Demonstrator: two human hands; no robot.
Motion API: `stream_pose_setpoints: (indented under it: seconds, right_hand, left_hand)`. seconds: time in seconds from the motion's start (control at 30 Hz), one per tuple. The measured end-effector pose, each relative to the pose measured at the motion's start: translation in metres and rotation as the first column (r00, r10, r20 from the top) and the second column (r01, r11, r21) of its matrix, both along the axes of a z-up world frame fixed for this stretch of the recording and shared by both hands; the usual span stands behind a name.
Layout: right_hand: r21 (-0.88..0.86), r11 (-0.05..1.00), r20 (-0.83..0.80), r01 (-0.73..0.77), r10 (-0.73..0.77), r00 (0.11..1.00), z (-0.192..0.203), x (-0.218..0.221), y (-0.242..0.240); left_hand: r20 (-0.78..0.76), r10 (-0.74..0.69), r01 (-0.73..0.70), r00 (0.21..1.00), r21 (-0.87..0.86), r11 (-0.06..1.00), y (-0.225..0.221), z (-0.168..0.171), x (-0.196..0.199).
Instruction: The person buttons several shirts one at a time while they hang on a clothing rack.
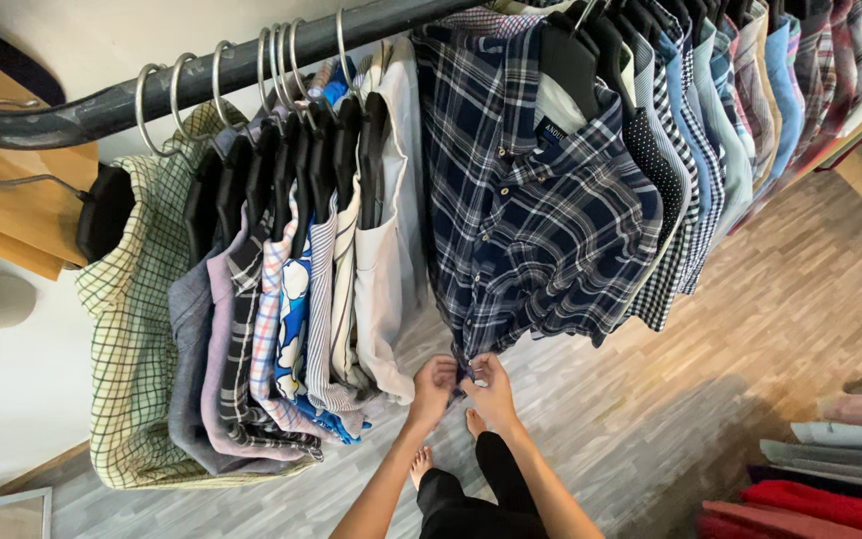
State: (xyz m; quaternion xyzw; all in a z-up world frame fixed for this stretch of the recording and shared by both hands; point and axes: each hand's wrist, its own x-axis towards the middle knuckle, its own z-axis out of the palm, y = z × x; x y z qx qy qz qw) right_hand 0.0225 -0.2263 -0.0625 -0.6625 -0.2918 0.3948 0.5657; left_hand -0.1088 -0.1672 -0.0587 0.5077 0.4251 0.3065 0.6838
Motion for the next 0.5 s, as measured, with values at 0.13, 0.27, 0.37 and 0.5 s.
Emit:
stream_pose_setpoints:
  seconds: [0.13, 0.27, 0.37, 0.5]
  right_hand:
    - [-0.008, 1.000, -0.089, -0.016, 0.015, 0.996, 0.007, 0.000, -0.008]
    - [0.006, 1.000, -0.135, -0.024, 0.025, 0.990, -0.004, 0.006, -0.011]
    - [-0.006, 0.999, -0.135, -0.036, 0.035, 0.990, 0.011, 0.006, -0.011]
    - [-0.121, 0.992, -0.092, -0.037, 0.026, 0.995, 0.022, 0.011, -0.017]
  left_hand:
    - [-0.151, -0.123, 0.100, 0.981, -0.157, 0.983, -0.004, -0.042, 0.002]
    - [-0.171, -0.150, 0.122, 0.974, -0.166, 0.978, -0.014, -0.020, -0.009]
    - [-0.001, -0.112, 0.109, 0.994, -0.230, 0.967, -0.014, -0.037, -0.014]
    - [-0.159, 0.060, -0.084, 0.985, -0.150, 0.985, -0.004, -0.035, -0.024]
